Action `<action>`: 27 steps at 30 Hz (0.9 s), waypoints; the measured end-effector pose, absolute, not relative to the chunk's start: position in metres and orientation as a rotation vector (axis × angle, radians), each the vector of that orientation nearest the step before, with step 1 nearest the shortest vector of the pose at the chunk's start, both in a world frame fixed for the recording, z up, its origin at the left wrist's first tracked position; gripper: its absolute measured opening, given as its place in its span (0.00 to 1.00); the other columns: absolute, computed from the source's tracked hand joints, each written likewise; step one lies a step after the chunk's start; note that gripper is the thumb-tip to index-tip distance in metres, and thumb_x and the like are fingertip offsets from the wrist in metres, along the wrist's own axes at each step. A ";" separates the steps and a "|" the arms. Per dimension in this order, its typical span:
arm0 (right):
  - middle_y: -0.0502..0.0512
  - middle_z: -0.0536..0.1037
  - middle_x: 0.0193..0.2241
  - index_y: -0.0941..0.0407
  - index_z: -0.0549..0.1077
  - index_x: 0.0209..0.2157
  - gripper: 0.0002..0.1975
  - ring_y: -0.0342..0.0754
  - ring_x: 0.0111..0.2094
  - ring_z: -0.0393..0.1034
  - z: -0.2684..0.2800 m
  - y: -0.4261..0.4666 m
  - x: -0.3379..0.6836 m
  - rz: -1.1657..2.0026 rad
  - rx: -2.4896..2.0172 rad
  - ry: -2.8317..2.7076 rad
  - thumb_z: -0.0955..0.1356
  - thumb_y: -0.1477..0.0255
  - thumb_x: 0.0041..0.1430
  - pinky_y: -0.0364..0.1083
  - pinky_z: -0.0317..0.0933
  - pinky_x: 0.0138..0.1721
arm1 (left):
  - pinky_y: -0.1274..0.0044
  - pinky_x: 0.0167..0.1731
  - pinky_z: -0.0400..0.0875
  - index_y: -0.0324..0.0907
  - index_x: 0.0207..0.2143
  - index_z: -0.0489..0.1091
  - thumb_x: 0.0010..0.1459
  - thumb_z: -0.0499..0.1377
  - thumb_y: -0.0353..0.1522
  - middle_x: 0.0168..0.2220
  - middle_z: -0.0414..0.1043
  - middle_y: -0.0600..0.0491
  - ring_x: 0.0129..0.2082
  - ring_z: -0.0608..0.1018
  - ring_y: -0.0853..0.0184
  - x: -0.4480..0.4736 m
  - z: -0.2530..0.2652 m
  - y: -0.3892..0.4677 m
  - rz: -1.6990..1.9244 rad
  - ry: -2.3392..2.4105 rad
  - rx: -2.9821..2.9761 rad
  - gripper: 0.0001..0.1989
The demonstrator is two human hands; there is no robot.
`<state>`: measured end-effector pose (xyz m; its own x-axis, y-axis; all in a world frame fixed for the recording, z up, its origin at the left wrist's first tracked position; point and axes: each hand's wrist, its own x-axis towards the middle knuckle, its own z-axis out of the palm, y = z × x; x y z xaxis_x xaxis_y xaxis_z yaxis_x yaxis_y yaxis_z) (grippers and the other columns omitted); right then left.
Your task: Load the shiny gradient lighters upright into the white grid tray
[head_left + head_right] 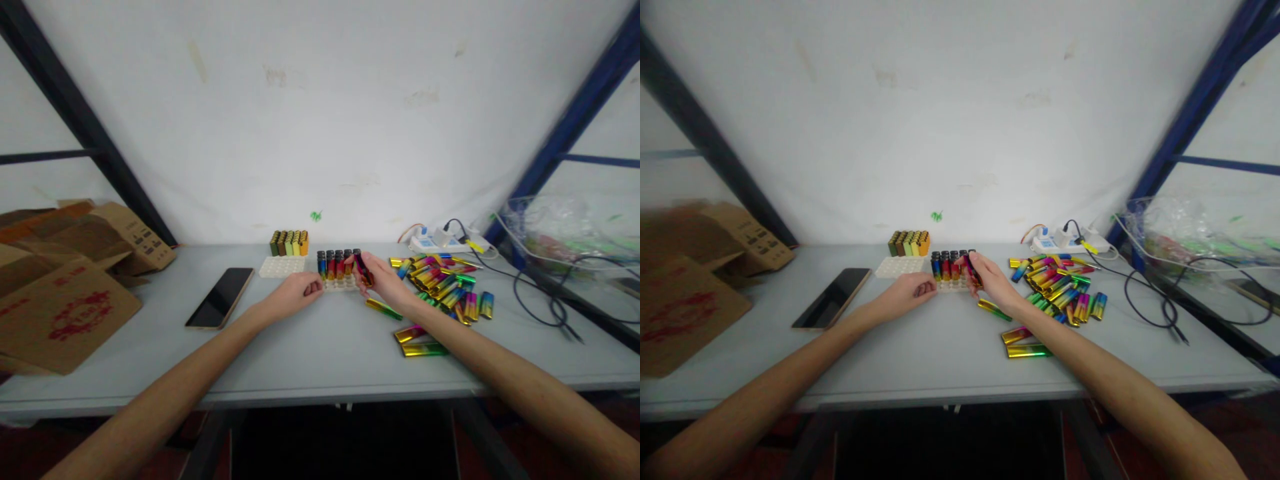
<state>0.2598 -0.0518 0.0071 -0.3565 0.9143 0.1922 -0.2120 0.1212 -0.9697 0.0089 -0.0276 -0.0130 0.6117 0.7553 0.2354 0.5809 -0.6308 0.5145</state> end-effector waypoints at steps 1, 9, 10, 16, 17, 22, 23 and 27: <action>0.46 0.66 0.25 0.54 0.72 0.39 0.24 0.42 0.22 0.60 0.009 -0.052 0.261 1.388 -0.753 -1.439 0.67 0.46 0.62 0.43 0.59 0.22 | 0.78 0.31 0.65 0.40 0.35 0.72 0.62 0.56 0.32 0.29 0.71 0.54 0.27 0.72 0.69 0.008 -0.014 -0.027 0.617 1.065 2.456 0.06; 0.53 0.72 0.32 0.55 0.78 0.38 0.24 0.48 0.37 0.66 0.017 -0.047 0.276 0.877 -0.927 -1.623 0.65 0.47 0.64 0.46 0.66 0.38 | 0.78 0.31 0.65 0.40 0.35 0.72 0.62 0.56 0.31 0.29 0.71 0.54 0.28 0.72 0.68 0.009 -0.012 -0.030 0.619 1.077 2.441 0.06; 0.53 0.72 0.31 0.55 0.78 0.37 0.25 0.49 0.36 0.66 0.017 -0.045 0.278 0.793 -0.945 -1.661 0.64 0.47 0.65 0.46 0.64 0.37 | 0.78 0.31 0.65 0.40 0.35 0.72 0.62 0.56 0.31 0.28 0.71 0.54 0.28 0.72 0.68 0.010 -0.011 -0.030 0.618 1.076 2.437 0.06; 0.50 0.70 0.24 0.55 0.75 0.32 0.24 0.47 0.28 0.63 0.013 -0.039 0.287 0.507 -1.005 -1.861 0.60 0.51 0.71 0.45 0.57 0.33 | 0.77 0.32 0.66 0.40 0.35 0.72 0.61 0.56 0.31 0.28 0.71 0.54 0.28 0.72 0.68 0.011 -0.009 -0.031 0.615 1.071 2.444 0.06; 0.49 0.69 0.23 0.54 0.75 0.32 0.24 0.46 0.27 0.63 0.013 -0.039 0.288 0.466 -1.020 -1.898 0.60 0.52 0.71 0.45 0.56 0.32 | 0.77 0.32 0.66 0.40 0.35 0.72 0.61 0.56 0.31 0.29 0.71 0.54 0.28 0.72 0.68 0.011 -0.009 -0.030 0.613 1.072 2.448 0.06; 0.50 0.73 0.22 0.55 0.76 0.42 0.18 0.48 0.25 0.67 0.009 -0.035 0.290 0.305 -1.072 -2.027 0.63 0.57 0.70 0.46 0.59 0.34 | 0.77 0.31 0.66 0.40 0.34 0.72 0.61 0.56 0.31 0.28 0.71 0.54 0.28 0.72 0.68 0.010 -0.009 -0.031 0.603 1.075 2.446 0.06; 0.51 0.75 0.23 0.55 0.76 0.44 0.17 0.49 0.26 0.68 0.007 -0.034 0.290 0.292 -1.076 -2.049 0.63 0.58 0.70 0.46 0.60 0.35 | 0.77 0.31 0.66 0.40 0.34 0.72 0.61 0.56 0.31 0.28 0.71 0.54 0.28 0.72 0.68 0.011 -0.009 -0.031 0.605 1.077 2.445 0.06; 0.54 0.79 0.29 0.54 0.74 0.47 0.15 0.50 0.29 0.72 0.002 -0.030 0.291 0.243 -1.072 -2.121 0.63 0.60 0.70 0.47 0.62 0.37 | 0.77 0.31 0.66 0.40 0.34 0.72 0.61 0.56 0.31 0.28 0.71 0.54 0.28 0.72 0.68 0.012 -0.007 -0.033 0.611 1.076 2.447 0.06</action>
<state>0.2910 -0.0301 0.0022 -0.3817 0.7587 0.5279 0.6199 0.6338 -0.4626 0.0118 -0.0325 -0.0072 0.6089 0.7595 0.2291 0.5861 -0.6253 0.5153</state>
